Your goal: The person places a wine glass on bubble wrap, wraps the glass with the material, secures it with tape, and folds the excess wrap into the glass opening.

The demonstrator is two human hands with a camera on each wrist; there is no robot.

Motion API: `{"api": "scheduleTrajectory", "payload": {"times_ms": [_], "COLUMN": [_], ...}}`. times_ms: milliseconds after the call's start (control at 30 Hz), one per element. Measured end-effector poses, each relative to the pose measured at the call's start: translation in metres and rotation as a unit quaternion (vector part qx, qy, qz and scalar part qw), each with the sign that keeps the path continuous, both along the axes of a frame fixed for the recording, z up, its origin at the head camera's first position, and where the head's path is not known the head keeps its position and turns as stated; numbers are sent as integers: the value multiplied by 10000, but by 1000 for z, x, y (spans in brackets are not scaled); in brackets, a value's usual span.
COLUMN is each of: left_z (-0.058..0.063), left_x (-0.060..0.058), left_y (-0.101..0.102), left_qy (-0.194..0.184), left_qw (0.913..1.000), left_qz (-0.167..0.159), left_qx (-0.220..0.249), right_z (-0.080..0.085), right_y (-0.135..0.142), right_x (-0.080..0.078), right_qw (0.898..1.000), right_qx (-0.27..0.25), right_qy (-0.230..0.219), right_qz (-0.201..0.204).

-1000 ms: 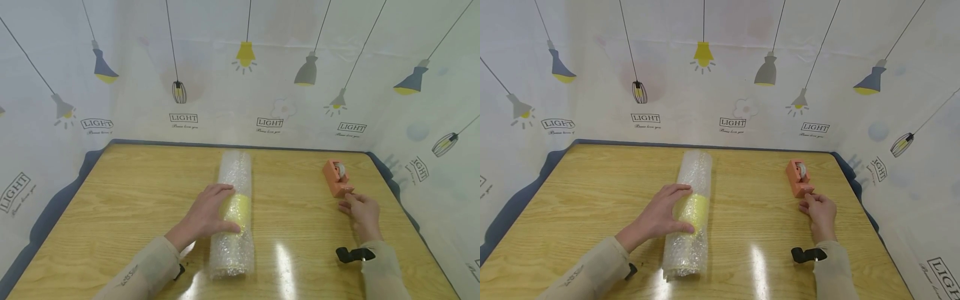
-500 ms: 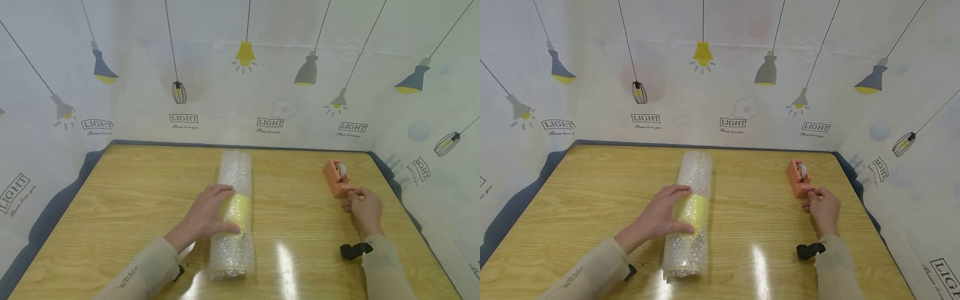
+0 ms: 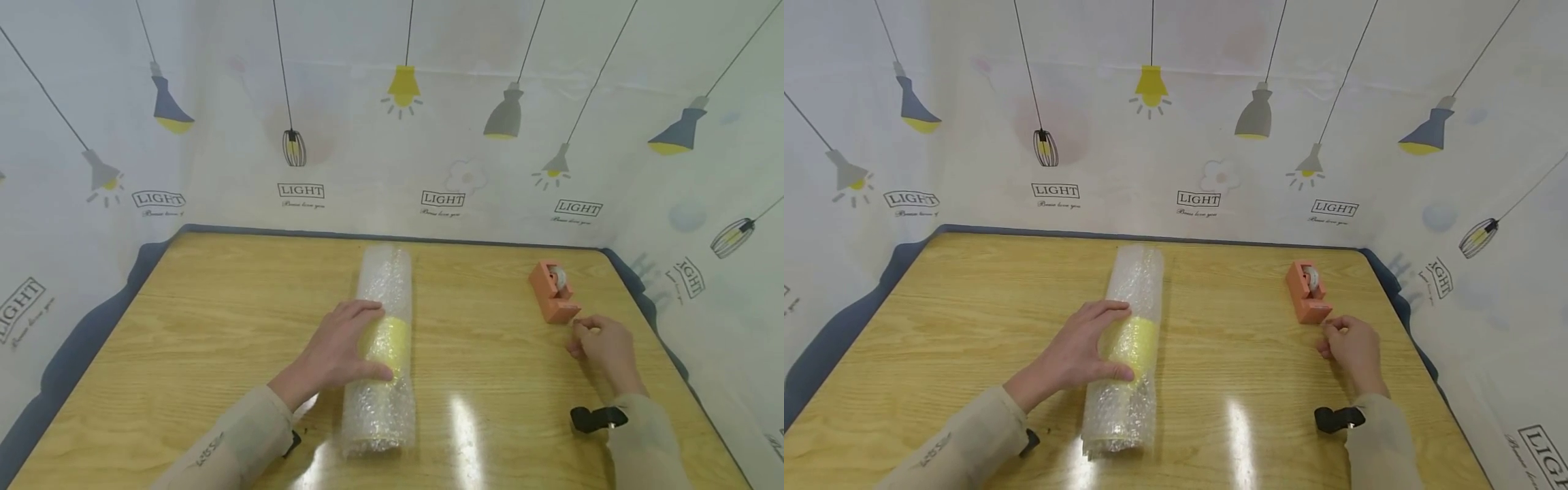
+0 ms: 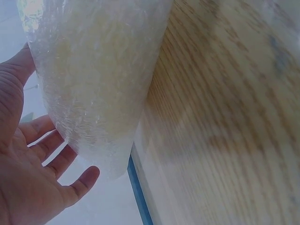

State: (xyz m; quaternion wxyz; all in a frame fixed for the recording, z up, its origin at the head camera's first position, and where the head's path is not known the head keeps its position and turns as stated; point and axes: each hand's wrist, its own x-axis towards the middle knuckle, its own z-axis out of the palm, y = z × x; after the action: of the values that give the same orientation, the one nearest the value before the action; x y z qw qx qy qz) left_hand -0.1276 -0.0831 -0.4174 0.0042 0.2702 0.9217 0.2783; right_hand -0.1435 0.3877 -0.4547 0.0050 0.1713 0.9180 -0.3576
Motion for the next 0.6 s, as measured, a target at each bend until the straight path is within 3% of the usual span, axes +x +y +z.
{"api": "scheduleTrajectory", "payload": {"times_ms": [200, 333, 600], "left_z": [1, 1, 0], "left_x": [0, 1, 0], "left_y": [0, 0, -1], "left_qy": [-44, -52, -82], "left_qw": [10000, 10000, 10000], "left_qz": [19, 26, 20], "left_qx": [-3, 11, -21], "right_z": [17, 21, 28], "right_y": [-9, -16, -37], "right_x": [6, 9, 11], "right_qw": [9996, 9982, 9919], "right_qx": [1, 218, 10], "right_qy": [-120, 83, 493], "right_qz": [240, 545, 1169]}}
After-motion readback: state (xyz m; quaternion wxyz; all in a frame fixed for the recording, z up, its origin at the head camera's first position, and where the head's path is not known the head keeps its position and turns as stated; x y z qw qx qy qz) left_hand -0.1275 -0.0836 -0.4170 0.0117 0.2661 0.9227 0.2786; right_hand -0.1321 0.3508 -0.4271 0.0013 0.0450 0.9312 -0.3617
